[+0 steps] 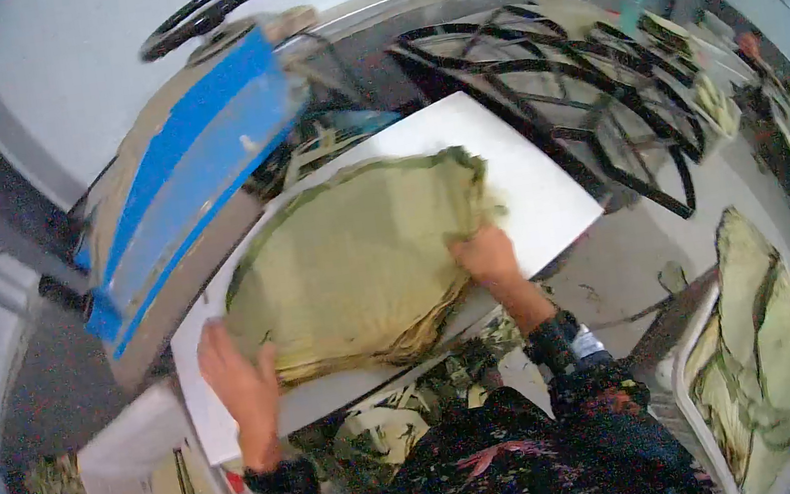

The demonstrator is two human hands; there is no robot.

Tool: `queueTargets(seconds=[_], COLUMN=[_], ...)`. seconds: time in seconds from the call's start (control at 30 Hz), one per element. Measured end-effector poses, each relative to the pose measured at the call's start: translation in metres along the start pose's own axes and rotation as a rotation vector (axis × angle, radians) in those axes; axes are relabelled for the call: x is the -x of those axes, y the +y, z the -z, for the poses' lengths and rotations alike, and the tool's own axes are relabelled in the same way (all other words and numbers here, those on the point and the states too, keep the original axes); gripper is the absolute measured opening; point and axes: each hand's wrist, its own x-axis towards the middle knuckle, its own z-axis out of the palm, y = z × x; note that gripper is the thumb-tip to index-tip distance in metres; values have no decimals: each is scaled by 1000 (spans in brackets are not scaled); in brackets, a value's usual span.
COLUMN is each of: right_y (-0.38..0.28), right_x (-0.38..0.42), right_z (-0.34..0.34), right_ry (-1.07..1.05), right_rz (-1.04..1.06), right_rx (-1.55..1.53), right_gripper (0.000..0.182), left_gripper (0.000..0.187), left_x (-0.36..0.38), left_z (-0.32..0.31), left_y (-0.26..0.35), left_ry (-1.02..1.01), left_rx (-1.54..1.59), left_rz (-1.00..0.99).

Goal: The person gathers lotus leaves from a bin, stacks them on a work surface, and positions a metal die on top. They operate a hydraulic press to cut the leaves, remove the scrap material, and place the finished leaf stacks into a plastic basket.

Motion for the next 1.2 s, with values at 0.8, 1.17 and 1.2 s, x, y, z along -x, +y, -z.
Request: queueTargets(seconds=[0.8,1.17,1.2], right_y=[233,364,363], right_x=[-243,-385,-395], right_z=[291,344,348], right_ry=[382,-73,-145], right_rz=[183,67,33], right_rx=[655,654,725], right_gripper=[38,45,48], left_gripper=[59,50,50], left_x=[32,26,24], left_z=[-50,-29,-26], left_y=[105,106,109], left_ry=[-253,-375,-388], left_rx=[558,461,483], left_rz=[-323,-278,-244])
